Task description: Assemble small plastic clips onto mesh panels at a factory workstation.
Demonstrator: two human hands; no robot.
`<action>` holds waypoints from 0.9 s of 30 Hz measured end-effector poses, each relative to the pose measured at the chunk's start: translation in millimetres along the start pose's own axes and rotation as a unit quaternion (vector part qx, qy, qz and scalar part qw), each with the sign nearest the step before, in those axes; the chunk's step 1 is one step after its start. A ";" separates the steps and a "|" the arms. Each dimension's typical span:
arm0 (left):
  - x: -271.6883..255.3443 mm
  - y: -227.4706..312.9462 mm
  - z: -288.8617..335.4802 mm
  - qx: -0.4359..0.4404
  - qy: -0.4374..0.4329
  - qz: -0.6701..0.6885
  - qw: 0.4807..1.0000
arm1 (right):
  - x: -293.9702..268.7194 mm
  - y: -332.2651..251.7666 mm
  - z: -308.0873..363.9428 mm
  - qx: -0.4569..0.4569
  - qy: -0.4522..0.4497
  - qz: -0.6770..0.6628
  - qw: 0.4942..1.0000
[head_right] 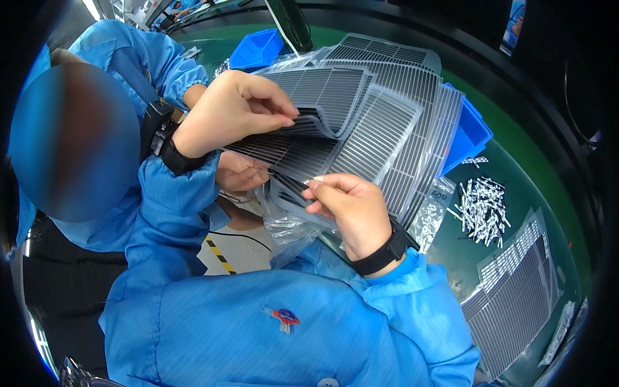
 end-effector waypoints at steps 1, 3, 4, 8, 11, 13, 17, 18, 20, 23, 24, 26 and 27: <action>-3.4 2.2 -0.4 0.021 0.033 -0.040 0.998 | 0.2 0.2 0.4 -0.002 0.005 -0.001 1.000; -4.5 1.1 -0.3 0.042 0.068 -0.080 0.994 | 1.2 0.0 1.1 -0.003 0.004 0.004 1.000; -7.1 4.7 0.1 0.110 0.110 -0.174 0.972 | 1.7 0.0 1.4 -0.002 0.003 0.009 1.000; -9.0 13.7 2.9 0.245 0.204 -0.370 0.873 | 0.4 -1.9 2.3 0.004 -0.005 -0.015 1.000; -8.8 39.6 7.5 0.276 0.231 -0.424 0.831 | -2.3 -2.4 -1.3 0.007 -0.030 -0.018 0.999; 7.4 50.2 5.5 0.266 0.036 -0.236 0.934 | -3.8 -2.3 -2.6 0.006 -0.048 -0.034 0.998; 37.0 42.9 16.2 0.213 -0.095 -0.268 0.935 | -3.1 -3.1 -0.3 -0.007 -0.060 -0.035 0.998; 37.6 43.7 15.5 0.214 -0.095 -0.267 0.935 | -3.8 -2.9 0.7 -0.013 -0.057 -0.025 0.998; 27.9 42.7 11.8 0.154 -0.016 -0.308 0.939 | -7.2 -3.1 4.6 -0.021 -0.051 -0.015 0.998; -3.8 35.9 13.3 0.144 0.151 -0.381 0.901 | -10.7 -4.2 18.5 -0.038 -0.078 -0.033 0.996; -13.5 31.8 10.9 0.150 0.166 -0.414 0.882 | -18.5 -4.8 25.8 -0.060 -0.039 -0.038 0.997; -30.1 14.2 3.2 0.148 0.204 -0.447 0.858 | -36.9 -9.7 34.5 -0.103 0.027 -0.049 0.993; -32.7 10.8 1.2 0.152 0.216 -0.472 0.841 | -47.4 -8.9 38.6 -0.127 0.031 -0.062 0.989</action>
Point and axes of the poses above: each hand's wrist, its own z-axis away from the middle knuckle, its own x-axis out of the palm, y = z × x, the point moved 5 cm from there along -z, towards the middle knuckle, and after that the axes turned 15 degrees about x, right-handed, at the moved point
